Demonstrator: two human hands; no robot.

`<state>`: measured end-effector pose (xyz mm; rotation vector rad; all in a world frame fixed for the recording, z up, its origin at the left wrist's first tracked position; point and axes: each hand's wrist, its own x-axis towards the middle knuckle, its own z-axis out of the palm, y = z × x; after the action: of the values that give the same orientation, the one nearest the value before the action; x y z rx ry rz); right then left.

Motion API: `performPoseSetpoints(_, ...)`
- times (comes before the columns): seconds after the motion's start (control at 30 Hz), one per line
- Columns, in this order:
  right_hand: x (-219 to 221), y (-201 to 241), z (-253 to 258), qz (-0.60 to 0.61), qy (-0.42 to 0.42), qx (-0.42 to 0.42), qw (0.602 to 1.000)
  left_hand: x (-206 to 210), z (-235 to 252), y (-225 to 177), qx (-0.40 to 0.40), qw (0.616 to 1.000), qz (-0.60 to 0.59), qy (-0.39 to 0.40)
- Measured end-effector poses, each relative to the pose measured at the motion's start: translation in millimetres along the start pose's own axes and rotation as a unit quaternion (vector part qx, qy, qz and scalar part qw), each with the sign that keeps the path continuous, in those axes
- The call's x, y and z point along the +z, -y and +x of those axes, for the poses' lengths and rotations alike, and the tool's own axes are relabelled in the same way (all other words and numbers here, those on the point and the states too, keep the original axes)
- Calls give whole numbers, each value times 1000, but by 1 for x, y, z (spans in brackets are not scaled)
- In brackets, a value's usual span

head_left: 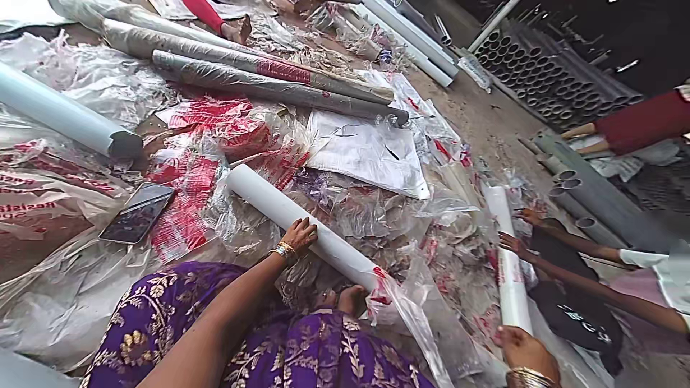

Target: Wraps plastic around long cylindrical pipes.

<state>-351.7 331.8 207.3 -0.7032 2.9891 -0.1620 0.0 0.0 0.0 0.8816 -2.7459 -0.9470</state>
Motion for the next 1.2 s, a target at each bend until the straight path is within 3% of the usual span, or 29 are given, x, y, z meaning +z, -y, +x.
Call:
performPoseSetpoints(0.1,-17,84,6,-37,22,-164,985,8,-5,-2,13,999,28,-14)
performPoseSetpoints(0.17,-13,133,5,-75,119,-230,963,13,0,-2,35,997,40,-48)
performPoseSetpoints(0.23,18,167,5,-133,236,-261,927,17,1,1,47,996,50,-62)
performPoseSetpoints(0.3,65,182,1,-187,300,-264,897,20,-3,7,60,993,67,-78)
performPoseSetpoints(0.43,147,159,-3,-222,340,-208,890,19,-2,16,84,988,63,-114)
performPoseSetpoints(0.5,166,140,-10,-225,340,-191,893,18,-1,14,82,988,59,-114)
performPoseSetpoints(0.67,178,137,-10,-225,334,-183,897,4,3,-2,20,997,72,-26)
performPoseSetpoints(0.87,183,131,-5,-194,337,-180,904,32,0,10,59,985,88,-139)
performPoseSetpoints(1.03,184,129,-2,-192,334,-195,902,20,3,4,22,994,68,-89)
performPoseSetpoints(1.2,183,131,0,-194,341,-194,899,26,5,7,45,987,78,-135)
